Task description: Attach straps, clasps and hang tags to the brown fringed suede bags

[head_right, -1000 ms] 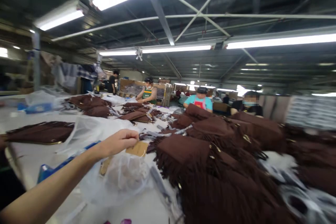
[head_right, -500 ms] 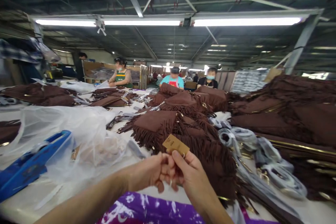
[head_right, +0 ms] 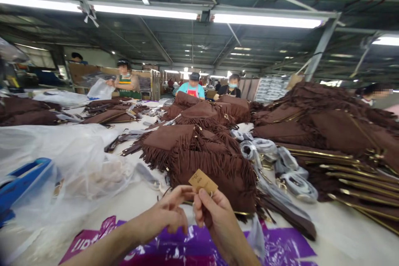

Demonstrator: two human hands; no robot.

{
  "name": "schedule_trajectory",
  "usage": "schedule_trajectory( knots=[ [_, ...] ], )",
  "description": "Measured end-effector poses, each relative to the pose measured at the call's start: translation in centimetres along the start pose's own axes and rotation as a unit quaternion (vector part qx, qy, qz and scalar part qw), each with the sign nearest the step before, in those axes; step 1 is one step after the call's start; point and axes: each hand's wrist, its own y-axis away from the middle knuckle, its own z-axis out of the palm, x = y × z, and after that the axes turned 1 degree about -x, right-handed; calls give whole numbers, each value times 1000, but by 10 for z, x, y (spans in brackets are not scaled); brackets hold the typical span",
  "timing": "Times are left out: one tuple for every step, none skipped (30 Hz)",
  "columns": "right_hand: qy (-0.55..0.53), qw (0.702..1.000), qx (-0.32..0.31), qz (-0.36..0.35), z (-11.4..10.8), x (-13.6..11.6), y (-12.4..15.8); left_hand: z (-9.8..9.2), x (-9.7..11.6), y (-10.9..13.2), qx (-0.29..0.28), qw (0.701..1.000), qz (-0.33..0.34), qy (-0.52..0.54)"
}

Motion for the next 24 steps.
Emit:
schedule_trajectory(
  knots=[
    [-2,1000,-7,-1,3,-1,0,5,-2,-2,-23,999,-8,22],
    [-2,1000,-11,-2,4,-2,-1,9,-4,-3,-31,999,-22,37],
    [-2,1000,-10,-4,5,-3,0,11,-7,-4,-28,998,-41,45],
    [-1,1000,-7,-5,4,-5,0,11,-11,-5,-16,997,-59,50],
    [0,1000,2,-7,2,-6,1,10,-15,-5,-1,996,-75,52],
    [4,1000,9,-5,-1,-7,2,7,-18,-4,15,995,-89,51],
    [10,1000,17,-3,-6,-8,3,4,-21,-3,28,994,-98,41],
    [19,1000,21,1,-13,-8,5,0,-23,-1,38,994,-104,20],
    [35,999,21,7,-20,-7,6,-3,-23,2,46,993,-107,-10],
    [63,998,23,15,-28,-5,8,-7,-23,6,55,992,-105,-48],
    [107,994,35,16,-37,-2,10,-9,-22,10,62,989,-95,-96],
    [164,985,59,5,-44,1,12,-11,-20,14,69,983,-77,-151],
    [230,968,94,-23,-51,5,13,-12,-18,19,76,974,-57,-208],
    [295,945,129,-61,-55,11,15,-12,-16,23,83,961,-37,-262],
    [346,920,151,-100,-56,17,16,-11,-13,27,89,946,-21,-310],
    [373,907,150,-126,-55,23,17,-9,-11,30,92,933,-12,-349],
    [376,910,119,-129,-51,31,18,-7,-8,31,94,922,-8,-377],
    [360,924,67,-107,-46,39,18,-6,-6,32,91,915,-5,-392],
    [332,941,2,-66,-39,46,17,-5,-4,32,81,914,3,-398],
    [301,951,-64,-18,-31,52,16,-5,-1,31,68,916,15,-396],
    [279,953,-120,23,-24,57,13,-7,1,29,52,918,26,-393],
    [273,947,-161,52,-18,59,10,-11,4,27,42,919,31,-390],
    [289,936,-189,65,-13,60,7,-17,6,25,32,921,26,-388],
    [323,923,-202,60,-9,59,3,-24,7,23,26,920,15,-391]
  ],
)
